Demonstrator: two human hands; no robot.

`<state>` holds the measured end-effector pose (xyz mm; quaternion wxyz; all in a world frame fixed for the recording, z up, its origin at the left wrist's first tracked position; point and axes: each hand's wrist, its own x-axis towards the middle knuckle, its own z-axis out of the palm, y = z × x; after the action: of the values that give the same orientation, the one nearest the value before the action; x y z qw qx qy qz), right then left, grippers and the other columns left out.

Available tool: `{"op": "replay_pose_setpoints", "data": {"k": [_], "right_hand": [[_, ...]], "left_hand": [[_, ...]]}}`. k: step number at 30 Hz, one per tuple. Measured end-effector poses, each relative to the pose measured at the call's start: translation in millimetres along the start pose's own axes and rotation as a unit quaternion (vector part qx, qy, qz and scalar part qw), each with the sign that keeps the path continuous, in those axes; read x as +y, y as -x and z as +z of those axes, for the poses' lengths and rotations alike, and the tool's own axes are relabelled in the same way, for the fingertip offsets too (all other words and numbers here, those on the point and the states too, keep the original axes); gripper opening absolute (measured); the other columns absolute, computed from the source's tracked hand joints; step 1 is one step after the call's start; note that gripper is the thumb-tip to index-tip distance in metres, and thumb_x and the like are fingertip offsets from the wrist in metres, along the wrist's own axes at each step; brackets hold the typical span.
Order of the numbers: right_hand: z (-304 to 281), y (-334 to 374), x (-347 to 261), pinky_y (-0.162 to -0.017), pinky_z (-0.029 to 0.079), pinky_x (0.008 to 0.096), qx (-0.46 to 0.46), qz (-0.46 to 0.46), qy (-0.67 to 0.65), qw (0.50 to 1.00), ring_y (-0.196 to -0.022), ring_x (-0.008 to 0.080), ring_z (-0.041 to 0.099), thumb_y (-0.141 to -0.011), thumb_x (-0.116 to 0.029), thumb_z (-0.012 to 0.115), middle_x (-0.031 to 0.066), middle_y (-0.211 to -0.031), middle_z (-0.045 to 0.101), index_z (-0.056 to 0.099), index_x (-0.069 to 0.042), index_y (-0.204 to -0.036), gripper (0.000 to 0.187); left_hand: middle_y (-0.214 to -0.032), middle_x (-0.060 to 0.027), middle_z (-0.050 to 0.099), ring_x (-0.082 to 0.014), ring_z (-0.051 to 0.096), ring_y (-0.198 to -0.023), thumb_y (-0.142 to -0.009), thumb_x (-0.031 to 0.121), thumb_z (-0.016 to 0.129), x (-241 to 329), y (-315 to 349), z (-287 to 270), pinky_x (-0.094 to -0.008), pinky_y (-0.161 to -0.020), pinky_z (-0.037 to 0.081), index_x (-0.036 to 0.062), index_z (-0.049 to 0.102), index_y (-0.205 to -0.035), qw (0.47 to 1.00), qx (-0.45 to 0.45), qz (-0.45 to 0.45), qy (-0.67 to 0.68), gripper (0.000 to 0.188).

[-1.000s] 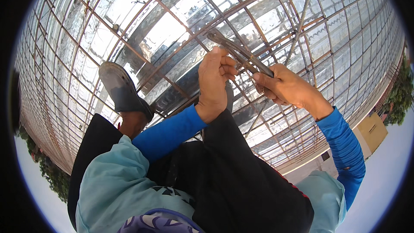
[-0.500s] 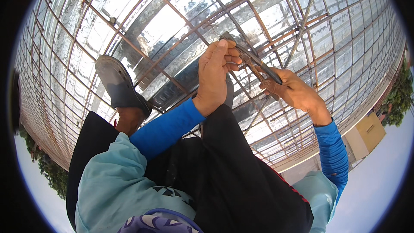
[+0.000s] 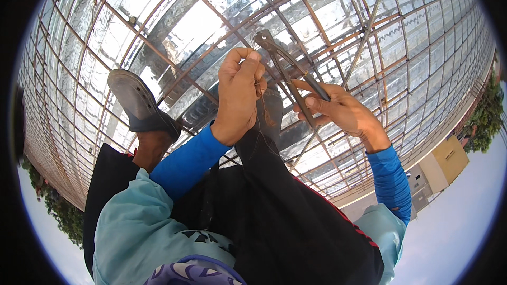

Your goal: The person uses pliers to twist wire ties around intersecting metal rods, securing a large metal grid structure. The person repeatedly positions, twists, and tightens wire ties at multiple joints to assemble the grid.

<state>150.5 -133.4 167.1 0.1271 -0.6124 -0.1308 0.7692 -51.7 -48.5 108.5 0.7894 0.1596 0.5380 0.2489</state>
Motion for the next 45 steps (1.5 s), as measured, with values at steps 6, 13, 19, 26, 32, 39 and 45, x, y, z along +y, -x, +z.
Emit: {"op": "replay_pose_setpoints", "data": {"k": [6, 13, 19, 26, 32, 39, 45], "right_hand": [[14.4, -10.5, 21.5, -0.093, 0.061, 0.0406, -0.021, -0.034, -0.076, 0.996, -0.113, 0.0251, 0.073, -0.104, -0.047, 0.065, 0.015, -0.123, 0.074, 0.044, -0.005, -0.16, 0.072], [17.2, -17.2, 24.8, -0.095, 0.061, 0.0417, -0.045, -0.037, -0.122, 0.991, -0.117, 0.0282, 0.072, -0.103, -0.049, 0.066, 0.0175, -0.126, 0.072, 0.04, -0.002, -0.161, 0.08], [14.8, -16.9, 13.2, -0.091, 0.063, 0.0394, -0.099, -0.049, -0.23, 0.967, -0.113, 0.0308, 0.074, -0.106, -0.045, 0.063, 0.0199, -0.125, 0.072, 0.038, 0.001, -0.161, 0.076], [20.8, -10.4, 3.4, -0.076, 0.062, 0.033, -0.014, -0.022, -0.041, 0.999, -0.086, 0.0201, 0.074, -0.109, -0.037, 0.061, 0.0127, -0.1, 0.074, 0.047, 0.001, -0.15, 0.058], [24.6, -13.0, 3.1, -0.049, 0.051, 0.0287, -0.01, -0.032, 0.089, 0.996, -0.056, 0.0126, 0.065, -0.111, -0.032, 0.058, 0.0057, -0.069, 0.066, 0.062, 0.001, -0.101, 0.035], [7.7, 0.4, -27.2, -0.043, 0.046, 0.0279, 0.059, -0.007, 0.192, 0.98, -0.046, 0.0124, 0.058, -0.111, -0.045, 0.053, 0.0039, -0.053, 0.056, 0.06, -0.002, -0.079, 0.054], [-20.9, -10.7, -11.6, -0.034, 0.036, 0.0274, -0.002, -0.031, 0.112, 0.993, -0.035, 0.0113, 0.048, -0.108, -0.053, 0.056, 0.0029, -0.047, 0.05, 0.058, -0.005, -0.069, 0.062]], "left_hand": [[-0.076, 0.0018, 0.054, -0.0068, 0.045, -0.055, -0.108, 0.022, 0.06, 5.1, 2.0, 1.0, -0.0248, -0.05, 0.036, 0.0087, 0.057, -0.103, 1.0, 0.005, -0.009, 0.019, 0.014], [-0.076, 0.0015, 0.053, -0.0072, 0.046, -0.058, -0.108, 0.022, 0.059, 1.5, 0.2, -1.8, -0.0244, -0.051, 0.035, 0.0082, 0.057, -0.105, 1.0, -0.004, 0.001, 0.017, 0.015], [-0.077, 0.0001, 0.054, -0.0075, 0.047, -0.059, -0.109, 0.021, 0.057, -2.3, 1.0, 2.2, -0.0251, -0.052, 0.037, 0.0075, 0.055, -0.103, 1.0, -0.014, 0.016, -0.015, 0.015], [-0.075, -0.0037, 0.052, -0.0107, 0.046, -0.065, -0.11, 0.015, 0.053, -27.7, -3.8, 7.8, -0.033, -0.058, 0.04, 0.0028, 0.052, -0.097, 0.987, 0.028, 0.096, -0.126, 0.018], [-0.083, -0.0089, 0.051, -0.0161, 0.048, -0.073, -0.111, 0.016, 0.051, -43.3, -2.7, 21.7, -0.0374, -0.066, 0.043, 0.0026, 0.049, -0.099, 0.972, 0.07, 0.154, -0.165, 0.018], [-0.086, -0.0062, 0.054, -0.0131, 0.05, -0.074, -0.112, 0.031, 0.054, -59.4, 8.1, 28.3, -0.0338, -0.068, 0.046, 0.0036, 0.051, -0.101, 0.983, 0.043, 0.131, -0.121, 0.03], [-0.093, -0.0104, 0.066, -0.0196, 0.068, -0.086, -0.107, 0.043, 0.065, -43.2, -13.6, 43.1, -0.0332, -0.076, 0.058, 0.0054, 0.056, -0.107, 0.988, -0.083, -0.034, 0.125, 0.039]]}}
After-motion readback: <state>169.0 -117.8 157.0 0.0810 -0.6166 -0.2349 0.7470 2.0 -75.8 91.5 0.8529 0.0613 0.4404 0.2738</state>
